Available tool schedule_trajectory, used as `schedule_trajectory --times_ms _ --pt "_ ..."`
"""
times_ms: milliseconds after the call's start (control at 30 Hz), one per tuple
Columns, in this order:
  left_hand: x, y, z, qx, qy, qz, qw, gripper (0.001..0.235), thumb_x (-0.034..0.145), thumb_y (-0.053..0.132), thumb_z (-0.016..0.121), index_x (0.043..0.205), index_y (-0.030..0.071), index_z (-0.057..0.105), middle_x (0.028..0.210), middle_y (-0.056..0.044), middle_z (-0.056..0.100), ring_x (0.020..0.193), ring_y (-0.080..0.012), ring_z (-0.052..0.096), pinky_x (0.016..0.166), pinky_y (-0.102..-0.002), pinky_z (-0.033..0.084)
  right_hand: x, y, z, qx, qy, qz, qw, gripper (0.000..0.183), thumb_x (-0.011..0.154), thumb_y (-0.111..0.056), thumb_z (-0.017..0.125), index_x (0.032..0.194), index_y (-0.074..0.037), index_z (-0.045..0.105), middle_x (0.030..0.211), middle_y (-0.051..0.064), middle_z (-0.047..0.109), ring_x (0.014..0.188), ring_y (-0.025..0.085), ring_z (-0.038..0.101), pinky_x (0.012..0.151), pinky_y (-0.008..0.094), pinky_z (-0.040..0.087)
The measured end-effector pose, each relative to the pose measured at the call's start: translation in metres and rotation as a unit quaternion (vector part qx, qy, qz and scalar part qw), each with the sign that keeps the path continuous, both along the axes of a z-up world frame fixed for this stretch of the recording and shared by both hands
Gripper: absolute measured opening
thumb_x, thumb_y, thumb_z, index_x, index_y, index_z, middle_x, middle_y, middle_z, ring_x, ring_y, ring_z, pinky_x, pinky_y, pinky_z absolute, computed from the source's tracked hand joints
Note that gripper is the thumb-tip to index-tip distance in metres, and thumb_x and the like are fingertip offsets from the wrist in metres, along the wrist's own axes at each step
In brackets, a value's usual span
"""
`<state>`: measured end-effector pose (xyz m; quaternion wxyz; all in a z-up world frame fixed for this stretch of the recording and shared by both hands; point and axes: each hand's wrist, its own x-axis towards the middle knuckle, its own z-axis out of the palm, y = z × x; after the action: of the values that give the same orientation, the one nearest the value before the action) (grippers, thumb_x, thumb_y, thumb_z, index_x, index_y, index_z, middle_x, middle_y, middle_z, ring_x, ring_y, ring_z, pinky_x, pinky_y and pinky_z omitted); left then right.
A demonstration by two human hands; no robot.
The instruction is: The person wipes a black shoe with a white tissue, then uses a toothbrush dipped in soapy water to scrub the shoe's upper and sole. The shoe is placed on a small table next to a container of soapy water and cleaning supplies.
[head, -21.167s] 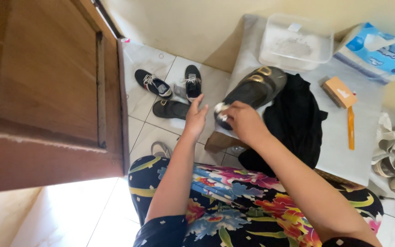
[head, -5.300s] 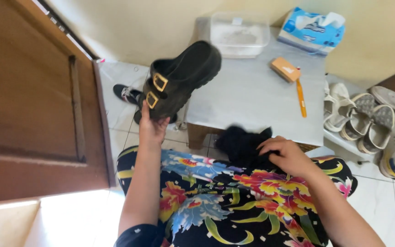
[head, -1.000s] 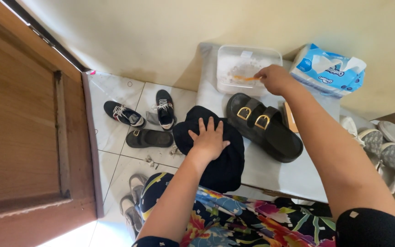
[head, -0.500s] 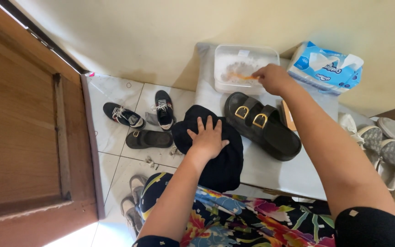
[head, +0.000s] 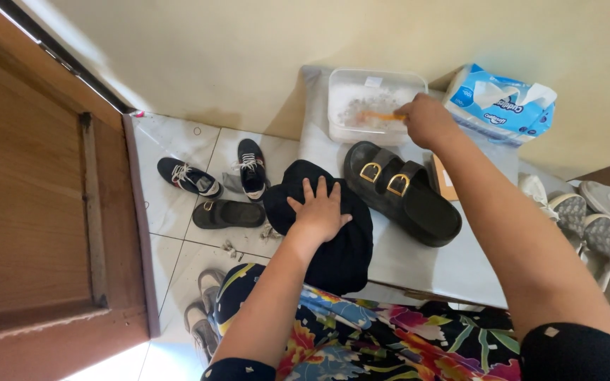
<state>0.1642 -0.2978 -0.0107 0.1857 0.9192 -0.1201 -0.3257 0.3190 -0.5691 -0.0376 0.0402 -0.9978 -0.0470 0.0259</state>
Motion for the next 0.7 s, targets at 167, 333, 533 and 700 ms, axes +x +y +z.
schedule_trajectory --times_ms 167,333,533,700 --pt "-0.001 0.002 -0.002 -0.014 -0.001 -0.002 1.0 0.076 0.099 0.029 0.061 0.161 0.003 0.026 0.168 -0.028 0.01 0.153 -0.0539 -0.004 0.107 -0.085 0.002 -0.031 -0.009 0.02 0.011 -0.026 -0.002 1.0 0.035 0.102 -0.011 0.061 0.131 -0.021 0.076 0.121 0.022 0.065 0.111 0.044 0.067 0.089 0.05 0.058" --pt "-0.01 0.002 -0.011 -0.036 -0.017 0.017 0.999 0.073 0.1 0.028 0.059 0.16 0.002 0.028 0.168 -0.027 0.013 0.153 -0.0534 -0.003 0.107 -0.084 -0.001 -0.069 -0.032 0.007 0.011 -0.036 -0.014 0.999 0.035 0.101 -0.013 0.062 0.131 -0.027 0.076 0.117 0.021 0.066 0.108 0.042 0.07 0.088 0.047 0.058" --pt "-0.05 -0.008 -0.035 -0.063 -0.138 0.045 0.987 0.07 0.1 0.035 0.062 0.156 0.0 0.037 0.165 -0.025 0.026 0.155 -0.0467 0.013 0.115 -0.078 0.005 -0.071 -0.081 -0.033 0.082 -0.128 0.04 0.988 0.035 0.104 -0.008 0.058 0.132 -0.016 0.076 0.116 0.022 0.061 0.104 0.05 0.068 0.082 0.054 0.058" --pt "-0.095 0.006 -0.018 -0.045 -0.092 0.007 0.995 0.078 0.103 0.042 0.051 0.163 0.011 0.011 0.172 -0.008 -0.001 0.158 -0.0274 -0.008 0.121 -0.064 0.002 -0.095 -0.07 -0.011 0.392 -0.053 -0.185 0.9 0.027 0.102 -0.016 0.066 0.127 -0.018 0.075 0.085 -0.003 0.062 0.066 0.011 0.047 0.06 0.031 0.041"
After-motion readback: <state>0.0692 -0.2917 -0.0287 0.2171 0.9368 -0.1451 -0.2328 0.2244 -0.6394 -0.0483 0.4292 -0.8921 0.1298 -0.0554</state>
